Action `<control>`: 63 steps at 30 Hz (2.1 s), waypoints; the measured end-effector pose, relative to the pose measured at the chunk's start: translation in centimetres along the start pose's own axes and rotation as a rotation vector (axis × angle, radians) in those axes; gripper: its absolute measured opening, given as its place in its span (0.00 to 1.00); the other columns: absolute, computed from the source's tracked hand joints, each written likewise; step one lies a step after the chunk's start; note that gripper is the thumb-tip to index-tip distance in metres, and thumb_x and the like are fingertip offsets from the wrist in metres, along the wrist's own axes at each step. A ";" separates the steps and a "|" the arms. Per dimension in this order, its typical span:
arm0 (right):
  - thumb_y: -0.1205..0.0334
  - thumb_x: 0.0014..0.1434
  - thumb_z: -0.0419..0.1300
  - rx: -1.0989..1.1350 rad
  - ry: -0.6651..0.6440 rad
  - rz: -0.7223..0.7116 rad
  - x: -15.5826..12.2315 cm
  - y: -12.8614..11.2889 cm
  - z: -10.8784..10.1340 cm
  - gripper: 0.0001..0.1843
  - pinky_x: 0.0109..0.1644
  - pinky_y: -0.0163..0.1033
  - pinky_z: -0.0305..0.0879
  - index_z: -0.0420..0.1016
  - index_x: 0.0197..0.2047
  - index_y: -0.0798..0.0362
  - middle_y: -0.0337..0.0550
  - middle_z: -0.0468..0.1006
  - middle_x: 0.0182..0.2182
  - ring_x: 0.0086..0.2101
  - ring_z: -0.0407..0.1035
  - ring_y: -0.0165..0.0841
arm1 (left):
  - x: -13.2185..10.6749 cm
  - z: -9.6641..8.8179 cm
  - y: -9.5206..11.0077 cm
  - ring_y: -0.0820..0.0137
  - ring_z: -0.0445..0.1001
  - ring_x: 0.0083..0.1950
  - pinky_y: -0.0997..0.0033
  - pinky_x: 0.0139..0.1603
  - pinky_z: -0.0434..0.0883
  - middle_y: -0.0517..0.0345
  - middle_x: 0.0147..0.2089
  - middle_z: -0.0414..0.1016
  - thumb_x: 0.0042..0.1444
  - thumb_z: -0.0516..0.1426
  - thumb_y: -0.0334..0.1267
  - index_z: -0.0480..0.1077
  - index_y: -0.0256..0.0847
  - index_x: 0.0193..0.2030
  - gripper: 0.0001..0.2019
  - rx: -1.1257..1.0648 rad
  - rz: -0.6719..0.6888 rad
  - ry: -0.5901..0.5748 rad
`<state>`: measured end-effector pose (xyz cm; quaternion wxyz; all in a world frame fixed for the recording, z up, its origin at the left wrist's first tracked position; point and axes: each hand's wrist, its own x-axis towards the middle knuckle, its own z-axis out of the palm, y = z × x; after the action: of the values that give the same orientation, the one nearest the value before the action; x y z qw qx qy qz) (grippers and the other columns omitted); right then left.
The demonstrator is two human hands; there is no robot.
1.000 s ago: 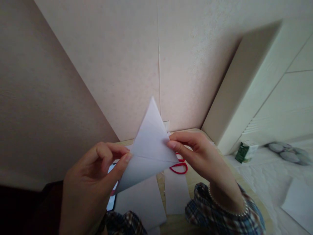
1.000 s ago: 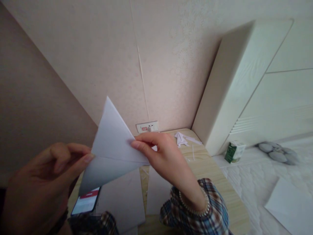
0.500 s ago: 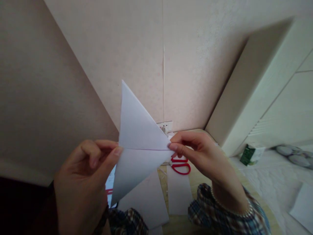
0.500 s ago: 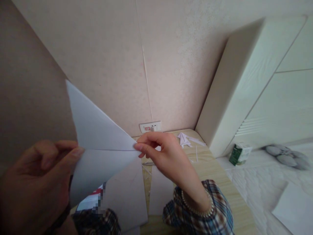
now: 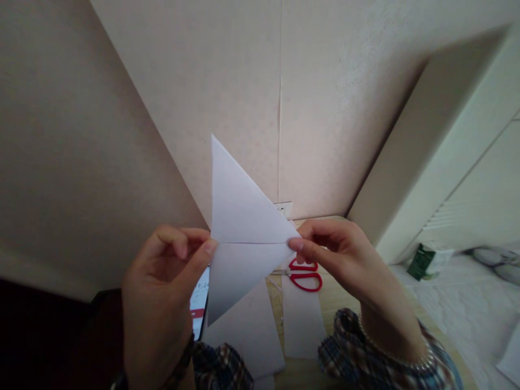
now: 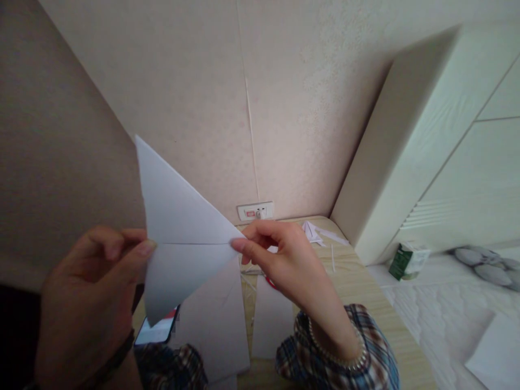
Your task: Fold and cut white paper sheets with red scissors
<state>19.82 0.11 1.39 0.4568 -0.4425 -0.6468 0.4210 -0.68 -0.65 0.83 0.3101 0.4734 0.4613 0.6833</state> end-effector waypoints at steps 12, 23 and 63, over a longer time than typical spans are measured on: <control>0.59 0.58 0.61 -0.124 0.067 -0.123 -0.3 -0.6 0.5 0.19 0.22 0.33 0.51 0.66 0.18 0.52 0.34 0.64 0.15 0.20 0.57 0.27 | 0.0 0.7 0.3 0.65 0.82 0.34 0.75 0.27 0.77 0.63 0.32 0.81 0.43 0.68 0.32 0.66 0.46 0.41 0.20 -0.094 -0.209 -0.158; 0.57 0.60 0.62 -0.257 0.001 -0.125 -0.2 0.3 0.3 0.13 0.27 0.35 0.60 0.74 0.25 0.52 0.37 0.72 0.21 0.25 0.65 0.31 | -0.8 0.9 0.4 0.68 0.81 0.32 0.76 0.29 0.74 0.67 0.27 0.78 0.47 0.65 0.29 0.63 0.45 0.40 0.18 -0.008 -0.042 -0.198; 0.56 0.53 0.68 -0.031 0.094 -0.050 -0.4 0.4 -1.7 0.11 0.31 0.32 0.62 0.76 0.24 0.51 0.36 0.76 0.22 0.27 0.68 0.29 | 0.2 -0.5 0.1 0.75 0.76 0.28 0.82 0.30 0.73 0.63 0.26 0.79 0.48 0.64 0.33 0.78 0.42 0.26 0.02 0.147 -0.097 -0.414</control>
<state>21.63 0.11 1.33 0.4902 -0.4525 -0.6419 0.3781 -1.22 -0.66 0.97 0.3953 0.6023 0.4587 0.5202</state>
